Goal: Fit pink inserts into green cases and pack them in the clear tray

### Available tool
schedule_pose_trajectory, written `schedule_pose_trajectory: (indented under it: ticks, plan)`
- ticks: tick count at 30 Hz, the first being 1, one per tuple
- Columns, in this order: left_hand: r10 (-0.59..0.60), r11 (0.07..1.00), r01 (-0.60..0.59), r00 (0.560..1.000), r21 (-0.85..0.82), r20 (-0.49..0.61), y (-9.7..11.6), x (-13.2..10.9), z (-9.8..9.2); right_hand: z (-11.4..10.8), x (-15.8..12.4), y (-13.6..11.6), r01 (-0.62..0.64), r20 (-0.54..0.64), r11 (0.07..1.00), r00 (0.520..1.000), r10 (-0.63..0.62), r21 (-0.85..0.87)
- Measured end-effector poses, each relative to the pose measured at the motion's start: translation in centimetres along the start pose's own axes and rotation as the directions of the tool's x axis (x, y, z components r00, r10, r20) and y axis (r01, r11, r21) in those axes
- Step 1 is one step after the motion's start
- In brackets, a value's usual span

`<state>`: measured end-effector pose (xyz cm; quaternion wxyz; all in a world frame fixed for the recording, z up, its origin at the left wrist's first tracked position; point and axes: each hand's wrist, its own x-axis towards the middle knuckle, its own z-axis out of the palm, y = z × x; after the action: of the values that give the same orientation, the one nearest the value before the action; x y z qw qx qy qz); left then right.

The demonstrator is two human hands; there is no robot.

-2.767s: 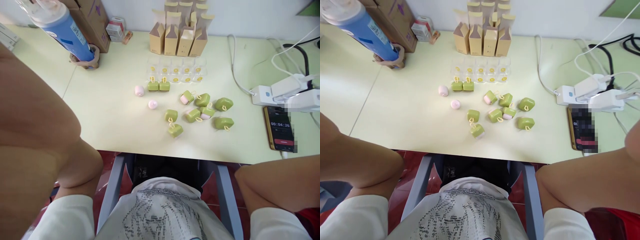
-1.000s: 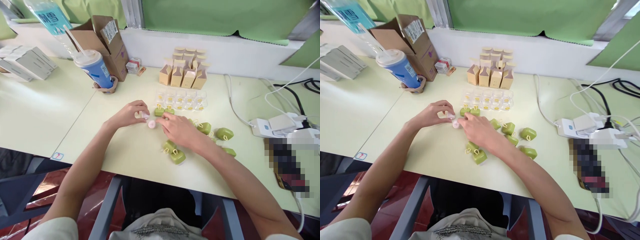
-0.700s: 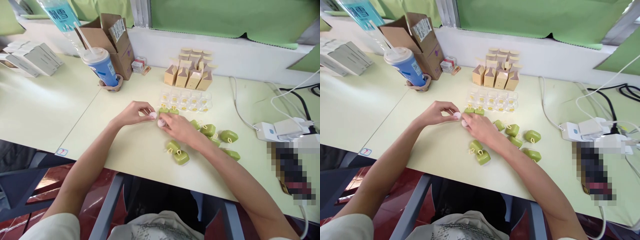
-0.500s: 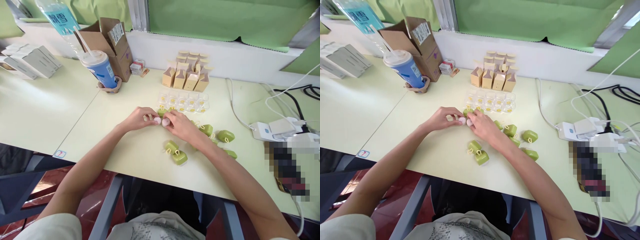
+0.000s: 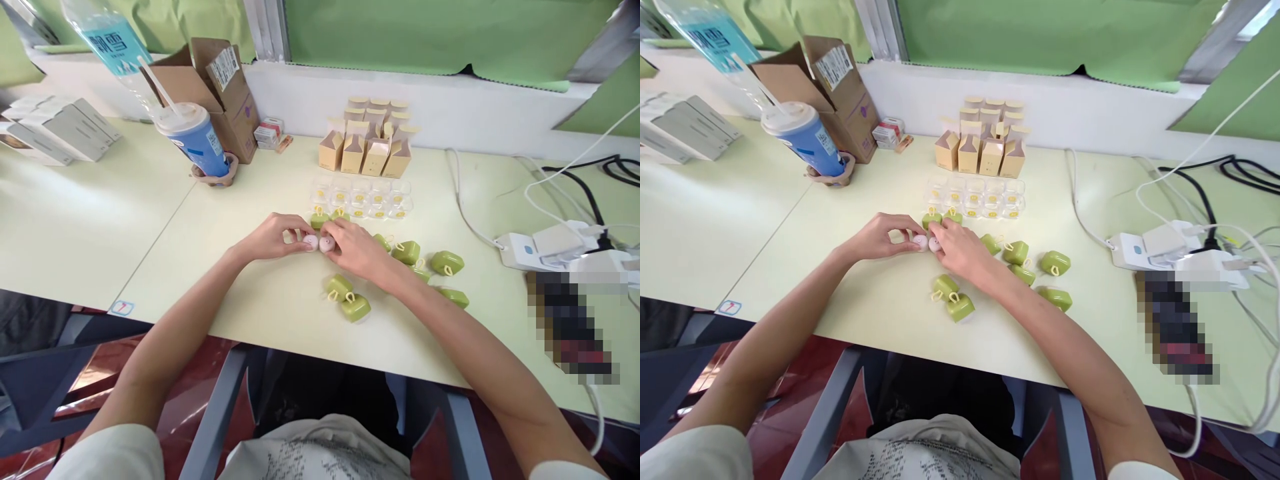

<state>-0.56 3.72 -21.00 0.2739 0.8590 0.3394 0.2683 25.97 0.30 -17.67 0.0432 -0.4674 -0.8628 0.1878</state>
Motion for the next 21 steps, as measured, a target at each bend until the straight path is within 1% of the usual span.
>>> schedule_pose_trajectory:
  ticks: [4, 7, 9, 11, 13, 15, 17, 19, 21]
  plan:
    - [-0.001, 1.0, 0.003, 0.999, -0.03, 0.046, 0.3, -0.1, -0.1, 0.2, 0.0, 0.0, 0.017, 0.028, 0.999, 0.999, -0.018, 0.047]
    - [-0.005, 0.999, 0.009, 0.996, -0.039, 0.085, 0.6, -0.2, -0.2, -0.2, -0.2, -0.2, 0.008, 0.063, 0.999, 0.998, -0.012, 0.054]
    - [0.001, 0.999, 0.002, 0.995, -0.033, 0.098, 0.7, -0.2, -0.2, -1.1, -0.7, -0.5, -0.01, 0.098, 0.999, 0.995, 0.006, 0.04]
    - [0.015, 1.0, -0.014, 0.996, -0.016, 0.092, 0.6, -0.2, -0.2, -2.6, -1.7, -1.0, -0.038, 0.124, 0.999, 0.992, 0.039, -0.007]
    - [0.042, 0.999, -0.042, 0.997, 0.008, 0.069, 0.6, -0.2, 0.2, -4.1, -2.9, -1.8, -0.059, 0.145, 0.996, 0.987, 0.067, -0.06]
    - [0.082, 0.996, -0.084, 0.995, 0.031, 0.059, 0.6, -0.1, 0.8, -5.0, -4.0, -2.9, -0.054, 0.196, 0.994, 0.978, 0.072, -0.098]
    - [0.12, 0.991, -0.124, 0.99, 0.046, 0.071, 0.7, -0.1, 1.5, -5.0, -4.7, -4.0, -0.043, 0.275, 0.983, 0.957, 0.091, -0.177]
    - [0.134, 0.989, -0.139, 0.988, 0.05, 0.082, 0.9, 0.0, 2.2, -4.2, -4.7, -4.8, -0.027, 0.36, 0.972, 0.926, 0.113, -0.235]
    - [0.136, 0.99, -0.139, 0.988, 0.037, 0.079, 1.3, 0.1, 2.7, -3.5, -4.4, -4.8, -0.005, 0.424, 0.982, 0.901, 0.086, -0.189]
